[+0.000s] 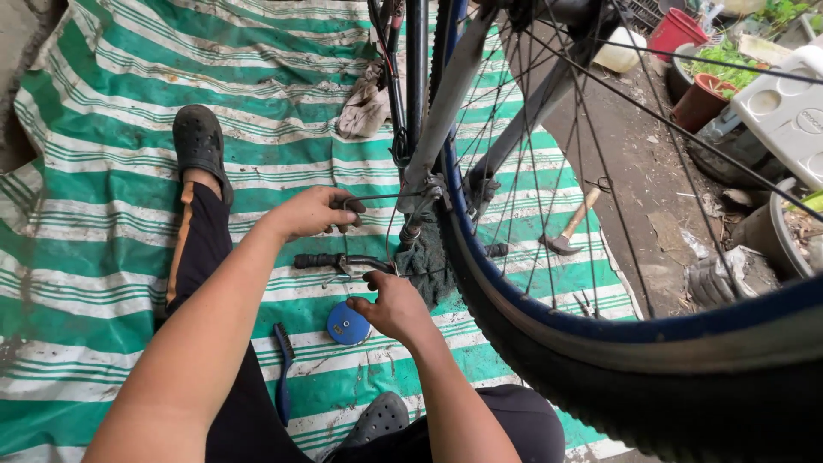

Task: Adjusting and testing the front brake mechanism of a bicycle by manipulating the cable and calipers.

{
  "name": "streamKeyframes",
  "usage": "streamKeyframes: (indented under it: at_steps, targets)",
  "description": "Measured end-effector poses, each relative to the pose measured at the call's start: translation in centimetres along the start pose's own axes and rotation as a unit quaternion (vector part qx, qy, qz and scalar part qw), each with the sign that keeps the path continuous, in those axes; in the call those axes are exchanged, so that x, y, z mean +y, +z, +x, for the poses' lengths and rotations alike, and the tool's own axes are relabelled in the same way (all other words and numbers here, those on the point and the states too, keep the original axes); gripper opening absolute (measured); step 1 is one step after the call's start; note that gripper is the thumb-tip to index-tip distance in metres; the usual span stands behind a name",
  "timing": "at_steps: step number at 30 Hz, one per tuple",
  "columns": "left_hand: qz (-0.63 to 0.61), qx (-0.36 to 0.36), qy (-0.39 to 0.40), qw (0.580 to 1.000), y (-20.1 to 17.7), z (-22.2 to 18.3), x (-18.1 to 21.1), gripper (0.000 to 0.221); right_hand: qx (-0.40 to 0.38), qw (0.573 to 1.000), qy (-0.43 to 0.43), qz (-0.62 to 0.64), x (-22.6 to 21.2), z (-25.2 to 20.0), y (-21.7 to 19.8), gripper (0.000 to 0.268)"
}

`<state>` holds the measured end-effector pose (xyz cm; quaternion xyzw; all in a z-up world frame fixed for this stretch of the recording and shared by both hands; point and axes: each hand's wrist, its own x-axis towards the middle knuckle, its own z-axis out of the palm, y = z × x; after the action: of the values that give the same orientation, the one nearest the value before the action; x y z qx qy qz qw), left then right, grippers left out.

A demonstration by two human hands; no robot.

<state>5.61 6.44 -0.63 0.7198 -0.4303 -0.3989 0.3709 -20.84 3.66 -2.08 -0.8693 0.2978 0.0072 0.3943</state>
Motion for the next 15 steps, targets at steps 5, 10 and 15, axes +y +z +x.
streamKeyframes:
  at_steps: [5,10,15]
  targets:
    - [0.112,0.019,-0.002,0.994,-1.0,1.8,-0.9,0.029,-0.008,1.0,-0.011,0.009,1.0,-0.7,-0.1,0.068]
    - [0.218,0.035,-0.012,0.975,-1.2,3.1,-1.4,0.03,-0.016,0.999,-0.031,-0.006,2.4,-0.5,0.2,0.068]
    - [0.206,0.052,-0.027,0.977,-1.1,3.9,-2.3,0.03,-0.036,0.999,-0.024,-0.011,2.9,-1.4,-0.3,0.068]
